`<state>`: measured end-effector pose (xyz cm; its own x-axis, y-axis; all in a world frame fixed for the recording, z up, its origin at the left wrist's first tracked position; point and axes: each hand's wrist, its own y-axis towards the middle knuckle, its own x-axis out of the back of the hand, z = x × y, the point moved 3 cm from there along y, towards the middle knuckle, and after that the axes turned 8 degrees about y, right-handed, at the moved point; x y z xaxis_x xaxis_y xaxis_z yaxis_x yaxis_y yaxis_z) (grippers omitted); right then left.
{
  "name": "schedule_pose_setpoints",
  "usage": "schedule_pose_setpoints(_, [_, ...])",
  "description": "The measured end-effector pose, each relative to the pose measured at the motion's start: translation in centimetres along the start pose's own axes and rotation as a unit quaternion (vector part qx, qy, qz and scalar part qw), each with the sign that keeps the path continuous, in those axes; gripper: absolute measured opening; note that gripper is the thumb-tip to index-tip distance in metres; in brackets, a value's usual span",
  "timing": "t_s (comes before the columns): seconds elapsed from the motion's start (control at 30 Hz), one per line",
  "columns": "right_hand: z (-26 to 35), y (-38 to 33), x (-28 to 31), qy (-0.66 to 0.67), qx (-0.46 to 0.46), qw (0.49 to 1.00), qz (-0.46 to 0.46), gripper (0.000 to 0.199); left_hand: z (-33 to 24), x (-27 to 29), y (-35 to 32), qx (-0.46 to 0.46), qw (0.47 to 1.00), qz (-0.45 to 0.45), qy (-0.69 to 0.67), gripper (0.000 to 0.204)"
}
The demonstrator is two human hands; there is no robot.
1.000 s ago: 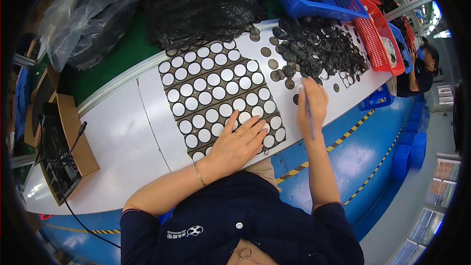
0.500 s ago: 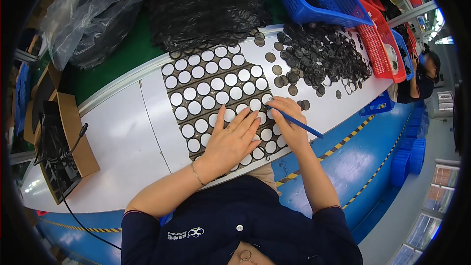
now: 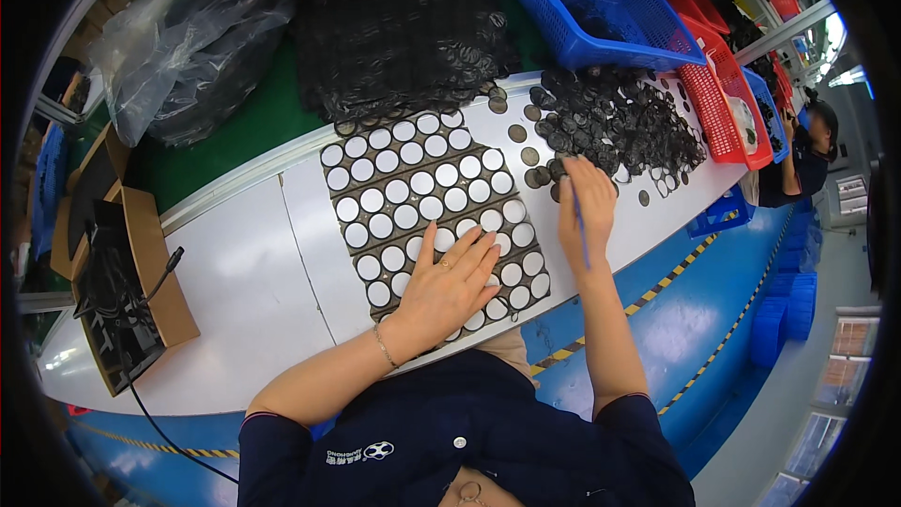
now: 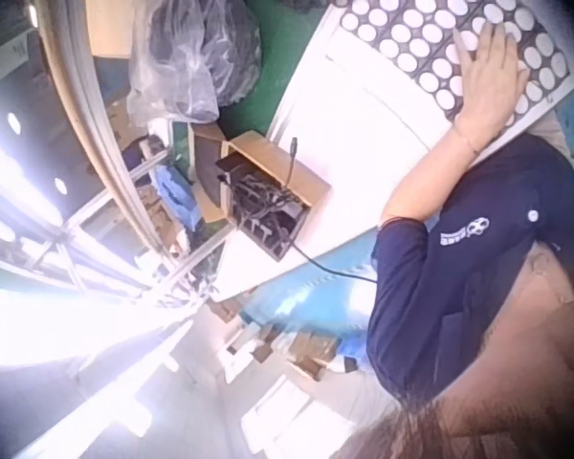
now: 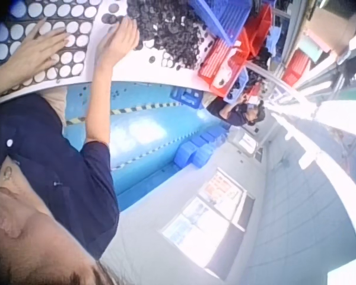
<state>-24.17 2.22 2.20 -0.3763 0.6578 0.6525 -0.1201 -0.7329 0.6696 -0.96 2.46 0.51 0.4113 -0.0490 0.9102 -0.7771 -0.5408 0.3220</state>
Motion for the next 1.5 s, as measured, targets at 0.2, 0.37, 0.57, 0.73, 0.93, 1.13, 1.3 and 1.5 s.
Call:
schedule_pose_setpoints(0.2, [1.6, -1.0, -2.7, 0.289, -0.173, 0.934, 0.12, 0.022, 0.0, 0.0, 0.0, 0.001, 1.0, 0.007, 0.001, 0.052])
schedule_pose_setpoints(0.37, [2.3, -1.4, -3.4, 0.278, -0.173, 0.938, 0.114, 0.02, 0.7, 1.0, 0.1, 0.041, 0.999, 0.019, -0.012, 0.055])
schedule_pose_setpoints(0.57, [2.3, -1.2, -3.3, 0.293, -0.175, 0.93, 0.135, 0.02, 2.1, 1.1, 0.0, 0.068, 0.997, 0.026, 0.0, 0.057])
schedule_pose_setpoints(0.73, [2.7, -1.0, -3.1, 0.263, -0.15, 0.942, 0.144, 0.02, 2.1, 1.0, -0.1, 0.066, 0.998, 0.02, 0.004, 0.058])
schedule_pose_setpoints(0.93, [3.9, -0.7, -3.7, 0.031, 0.103, 0.988, 0.113, 0.03, 2.2, 0.9, -0.1, 0.064, 0.997, 0.03, 0.008, 0.059])
schedule_pose_setpoints(1.13, [-1.7, 3.5, -2.8, 0.093, -0.078, 0.992, -0.038, 0.021, 2.2, 1.1, -0.1, 0.063, 0.998, 0.026, 0.002, 0.06])
schedule_pose_setpoints(1.3, [1.0, 1.7, -5.3, 0.323, -0.183, 0.924, 0.096, 0.021, 2.3, 1.1, 0.0, 0.059, 0.998, 0.027, 0.006, 0.06])
schedule_pose_setpoints(1.5, [1.7, 1.5, -5.9, 0.319, -0.196, 0.918, 0.133, 0.022, 2.4, 0.9, -0.3, 0.055, 0.998, 0.012, 0.014, 0.059])
